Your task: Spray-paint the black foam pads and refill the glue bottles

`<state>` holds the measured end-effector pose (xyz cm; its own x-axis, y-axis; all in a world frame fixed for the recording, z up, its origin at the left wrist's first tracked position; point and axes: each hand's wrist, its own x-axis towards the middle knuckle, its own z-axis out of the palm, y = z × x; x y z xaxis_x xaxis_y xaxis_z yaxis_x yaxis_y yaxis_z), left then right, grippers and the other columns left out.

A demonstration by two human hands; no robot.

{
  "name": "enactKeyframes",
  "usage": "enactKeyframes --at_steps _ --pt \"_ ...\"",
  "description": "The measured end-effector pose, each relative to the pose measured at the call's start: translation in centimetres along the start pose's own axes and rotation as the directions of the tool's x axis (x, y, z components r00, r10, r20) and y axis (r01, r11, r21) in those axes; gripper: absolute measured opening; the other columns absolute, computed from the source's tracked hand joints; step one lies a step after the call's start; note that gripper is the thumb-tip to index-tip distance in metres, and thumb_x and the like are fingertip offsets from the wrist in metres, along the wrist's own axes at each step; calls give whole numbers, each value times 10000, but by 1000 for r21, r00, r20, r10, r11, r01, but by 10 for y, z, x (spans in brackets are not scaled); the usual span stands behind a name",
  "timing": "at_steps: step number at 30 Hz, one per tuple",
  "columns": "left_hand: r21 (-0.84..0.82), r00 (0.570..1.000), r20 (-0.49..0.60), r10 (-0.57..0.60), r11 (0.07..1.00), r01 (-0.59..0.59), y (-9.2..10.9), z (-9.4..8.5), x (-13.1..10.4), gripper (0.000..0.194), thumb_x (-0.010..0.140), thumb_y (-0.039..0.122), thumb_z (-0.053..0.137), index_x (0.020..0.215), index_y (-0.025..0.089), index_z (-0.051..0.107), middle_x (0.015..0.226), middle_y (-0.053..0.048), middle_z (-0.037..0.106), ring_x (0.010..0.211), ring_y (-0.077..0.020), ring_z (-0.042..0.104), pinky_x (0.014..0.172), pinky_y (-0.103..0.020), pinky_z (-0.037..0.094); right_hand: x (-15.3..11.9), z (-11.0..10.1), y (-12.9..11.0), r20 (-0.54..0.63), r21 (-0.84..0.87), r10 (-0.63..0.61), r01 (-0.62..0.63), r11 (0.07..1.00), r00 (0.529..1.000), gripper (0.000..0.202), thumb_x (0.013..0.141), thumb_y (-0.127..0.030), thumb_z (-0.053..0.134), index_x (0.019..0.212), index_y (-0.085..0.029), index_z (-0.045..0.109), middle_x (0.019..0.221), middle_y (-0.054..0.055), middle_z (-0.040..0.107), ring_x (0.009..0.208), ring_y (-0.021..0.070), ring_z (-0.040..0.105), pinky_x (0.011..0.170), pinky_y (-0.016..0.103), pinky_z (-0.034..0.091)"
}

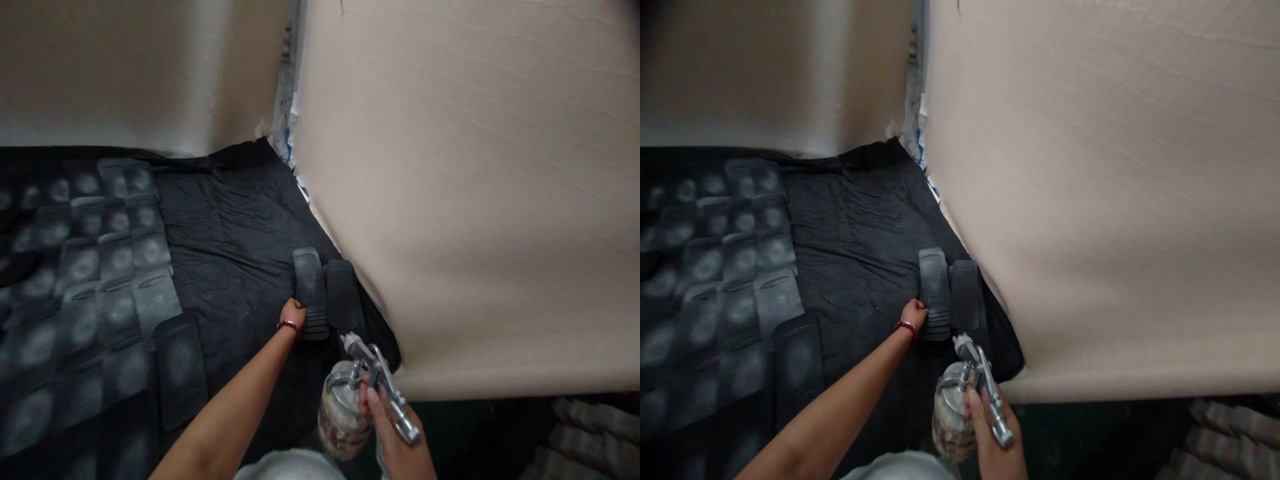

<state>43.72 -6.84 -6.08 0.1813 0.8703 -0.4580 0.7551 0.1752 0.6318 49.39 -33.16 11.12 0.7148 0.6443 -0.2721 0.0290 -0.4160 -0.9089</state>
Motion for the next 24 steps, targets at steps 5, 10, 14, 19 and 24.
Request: enactKeyframes --at_steps 5,10,14,19,24 --pt "0 1000 -7 2 1000 -2 -2 1 4 128 720 125 628 748 192 523 860 -55 673 833 -190 632 709 -242 423 8 4 -11 -38 21 -46 47 999 998 426 831 -576 613 930 -179 732 979 95 728 938 256 661 818 280 511" --pt "20 1000 28 -15 1000 15 1 -1 9 105 709 144 624 736 192 535 835 -62 678 816 -202 643 683 -252 424 5 -2 -10 -51 -3 -10 10 1000 999 477 801 -601 627 976 -167 722 1020 109 722 995 280 652 857 290 512" --pt "46 999 36 -30 999 28 5 -2 13 123 730 237 653 768 180 551 857 -87 684 838 -221 653 697 -266 437 2 -1 -8 -16 -8 16 -16 1000 1000 490 795 -615 619 916 -151 722 984 127 727 940 287 661 821 301 527" --pt "90 999 29 -17 996 14 10 -2 13 123 736 241 647 810 164 585 903 -109 699 868 -234 668 703 -275 458 13 1 -14 11 22 17 -17 1000 1000 503 784 -628 628 925 -155 724 970 125 733 970 296 667 795 297 554" --pt "124 999 53 -14 992 7 16 -7 14 102 737 241 648 774 149 627 869 -129 714 876 -243 685 707 -272 479 12 -5 -18 -14 98 25 -24 995 1000 475 774 -610 651 919 -169 749 1007 133 737 997 311 671 852 350 557"
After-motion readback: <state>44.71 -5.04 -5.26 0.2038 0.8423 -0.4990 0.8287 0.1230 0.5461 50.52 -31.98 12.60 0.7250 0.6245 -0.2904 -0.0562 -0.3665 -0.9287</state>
